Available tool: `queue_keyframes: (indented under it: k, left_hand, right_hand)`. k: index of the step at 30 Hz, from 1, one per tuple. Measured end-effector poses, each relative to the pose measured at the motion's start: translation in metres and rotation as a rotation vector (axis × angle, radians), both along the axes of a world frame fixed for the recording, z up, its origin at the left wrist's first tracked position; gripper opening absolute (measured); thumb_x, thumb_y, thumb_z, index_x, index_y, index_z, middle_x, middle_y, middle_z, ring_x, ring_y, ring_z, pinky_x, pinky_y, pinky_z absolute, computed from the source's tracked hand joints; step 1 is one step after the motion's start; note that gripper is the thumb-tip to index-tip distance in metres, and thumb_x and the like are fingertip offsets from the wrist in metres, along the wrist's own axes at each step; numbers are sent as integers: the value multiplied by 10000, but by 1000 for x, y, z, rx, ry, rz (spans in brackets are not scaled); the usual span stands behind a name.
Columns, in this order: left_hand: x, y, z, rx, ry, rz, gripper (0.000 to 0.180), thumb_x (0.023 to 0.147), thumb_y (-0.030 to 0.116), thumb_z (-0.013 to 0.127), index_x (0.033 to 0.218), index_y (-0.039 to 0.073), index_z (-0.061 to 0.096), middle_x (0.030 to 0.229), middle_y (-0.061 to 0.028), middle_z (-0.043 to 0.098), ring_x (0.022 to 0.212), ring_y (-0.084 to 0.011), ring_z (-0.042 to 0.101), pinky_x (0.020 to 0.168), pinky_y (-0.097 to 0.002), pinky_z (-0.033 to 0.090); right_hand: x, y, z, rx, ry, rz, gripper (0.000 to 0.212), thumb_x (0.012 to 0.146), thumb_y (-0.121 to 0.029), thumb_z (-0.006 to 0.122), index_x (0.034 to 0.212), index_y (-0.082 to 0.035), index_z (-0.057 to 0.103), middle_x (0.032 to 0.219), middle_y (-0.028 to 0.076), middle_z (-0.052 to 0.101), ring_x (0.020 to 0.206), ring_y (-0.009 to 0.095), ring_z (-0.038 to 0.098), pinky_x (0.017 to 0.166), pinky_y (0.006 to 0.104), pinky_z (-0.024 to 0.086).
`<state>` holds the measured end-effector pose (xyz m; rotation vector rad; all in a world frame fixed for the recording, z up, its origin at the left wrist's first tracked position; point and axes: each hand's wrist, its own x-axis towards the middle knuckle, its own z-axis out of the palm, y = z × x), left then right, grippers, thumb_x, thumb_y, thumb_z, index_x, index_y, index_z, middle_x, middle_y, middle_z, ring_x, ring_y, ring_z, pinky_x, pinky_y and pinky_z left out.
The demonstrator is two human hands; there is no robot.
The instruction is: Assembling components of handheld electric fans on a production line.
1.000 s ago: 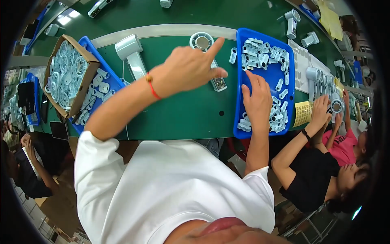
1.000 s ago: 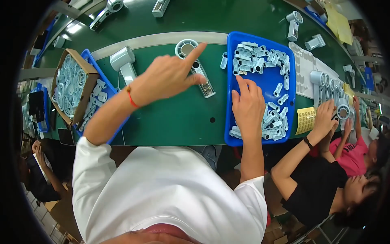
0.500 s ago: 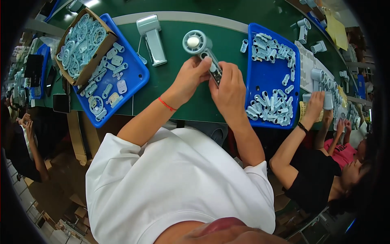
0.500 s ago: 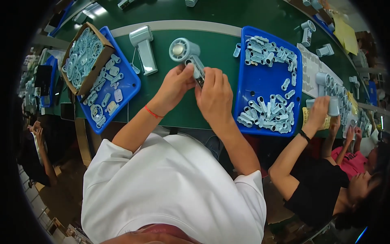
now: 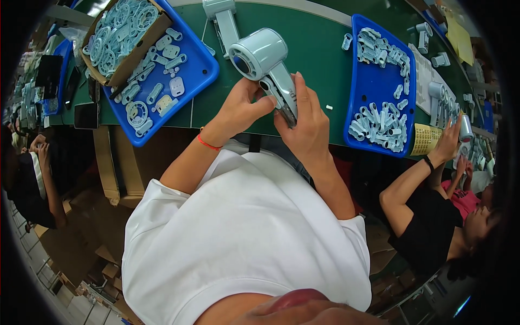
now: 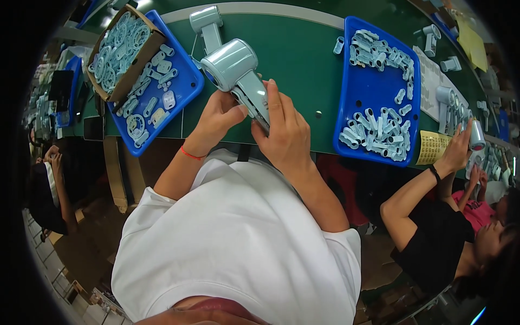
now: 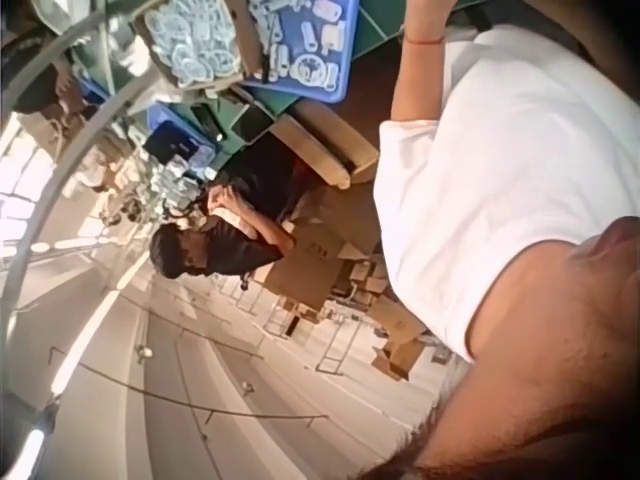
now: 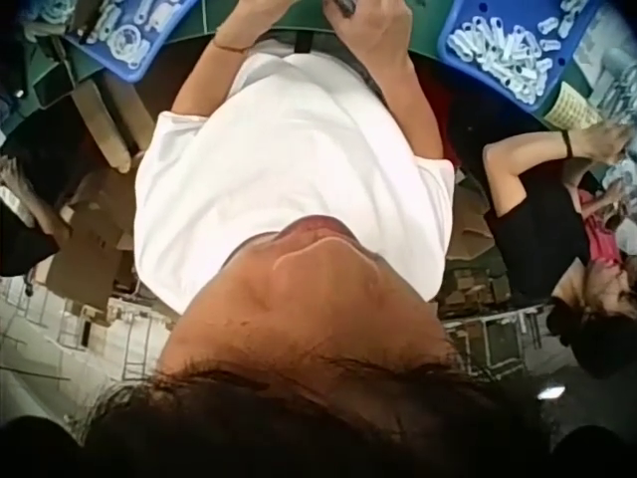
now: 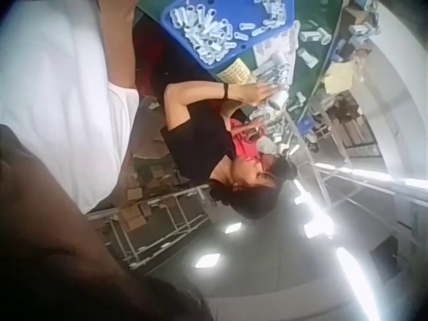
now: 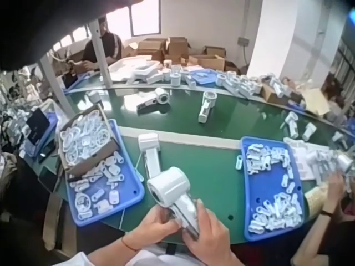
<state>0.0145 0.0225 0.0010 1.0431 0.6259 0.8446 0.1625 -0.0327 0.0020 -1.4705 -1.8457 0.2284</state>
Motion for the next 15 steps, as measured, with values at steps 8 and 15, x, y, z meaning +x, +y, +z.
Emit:
queue_keyframes:
  k: [8, 15]
  left_hand:
    - [3, -10, 1, -131, 9, 160, 451, 761, 75, 497, 1192, -50, 447, 1088, -99, 548, 918, -134, 521, 766, -254, 430]
    - [-4, -14, 4, -38, 39, 14, 456, 805, 47, 542, 1224, -37, 383, 1084, -118, 537, 956, -165, 558, 838, -297, 467]
  right_hand:
    - [-10, -9, 1, -21, -33, -63, 767, 648, -38, 683, 1335, 16, 346, 1100, 197, 544, 829, 336, 618, 621, 360, 535]
    - [-12, -12, 4, -267, 286, -4, 714, 720, -78, 675, 1337, 25, 331, 1108, 208, 515, 958, 328, 571, 757, 371, 488]
